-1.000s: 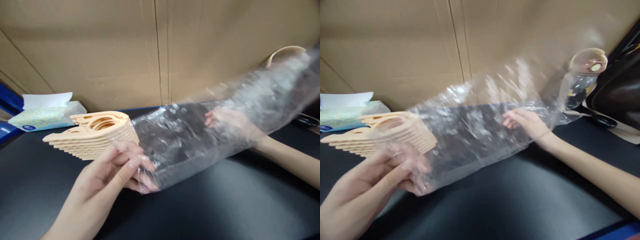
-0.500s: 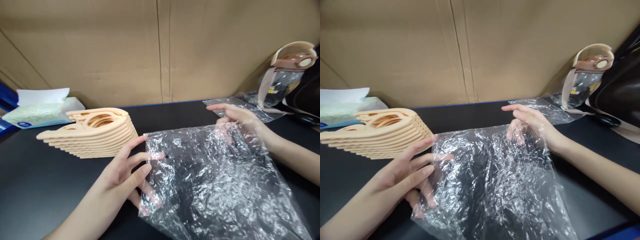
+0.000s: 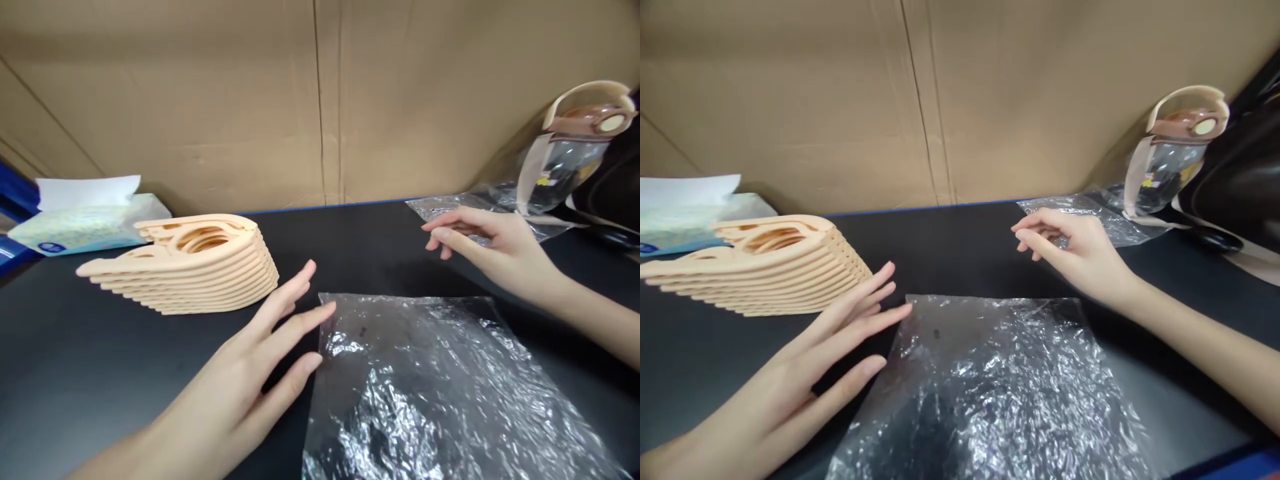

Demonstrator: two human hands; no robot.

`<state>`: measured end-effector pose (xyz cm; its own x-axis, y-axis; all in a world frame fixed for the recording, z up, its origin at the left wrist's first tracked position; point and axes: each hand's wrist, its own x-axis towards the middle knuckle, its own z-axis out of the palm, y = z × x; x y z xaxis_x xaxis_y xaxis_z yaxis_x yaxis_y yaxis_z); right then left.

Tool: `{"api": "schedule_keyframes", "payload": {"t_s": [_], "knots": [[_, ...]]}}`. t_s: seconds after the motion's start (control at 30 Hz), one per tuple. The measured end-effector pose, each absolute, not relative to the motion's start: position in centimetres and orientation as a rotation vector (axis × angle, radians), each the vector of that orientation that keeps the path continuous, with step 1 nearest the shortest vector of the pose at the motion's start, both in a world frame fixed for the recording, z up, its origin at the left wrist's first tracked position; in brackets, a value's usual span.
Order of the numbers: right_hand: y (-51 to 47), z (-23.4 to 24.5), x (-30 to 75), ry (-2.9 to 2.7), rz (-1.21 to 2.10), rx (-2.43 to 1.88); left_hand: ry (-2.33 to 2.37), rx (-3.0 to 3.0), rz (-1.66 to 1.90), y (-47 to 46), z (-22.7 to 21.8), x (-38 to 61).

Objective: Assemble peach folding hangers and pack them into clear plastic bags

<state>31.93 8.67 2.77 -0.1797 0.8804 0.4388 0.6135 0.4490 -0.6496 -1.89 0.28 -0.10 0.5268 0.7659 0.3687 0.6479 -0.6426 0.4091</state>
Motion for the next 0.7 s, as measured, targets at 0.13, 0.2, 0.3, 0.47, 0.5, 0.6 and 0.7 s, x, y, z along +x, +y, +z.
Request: {"api": "schedule_keyframes", "payload": {"t_s": [0.13,0.2,0.3,0.47,0.5,0.6,0.7], "knots": [[7.2,3.1,31.4,-2.02,0.171,-1.16,0.929,2.86,0.577,0.3,0.3,-1.9],[6.9,3.2,31.3,-2.064,0.106,-1.136,0.914,2.902,0.502,0.5,0.4,-2.0],[7.0,3.1,31.3,-2.116,0.085,-1.126,1.007,2.996,0.371,0.7,0.5,-2.3],[7.7,2.7,31.7,-2.235,0.19,-1.257,1.072,3.139,0.269,0.9,0.6,-2.9],[7.9,2.6,31.8,-2.251,0.199,-1.29,1.092,3.148,0.27,0.9,0.6,-2.9],[8.2,2.3,32.1,-2.288,0.134,-1.353,1.157,3.141,0.249,0.5,0.6,-2.8],[8.6,1.9,32.3,-2.36,0.049,-1.366,1.177,3.137,0.226,0.0,0.6,-2.6]]}}
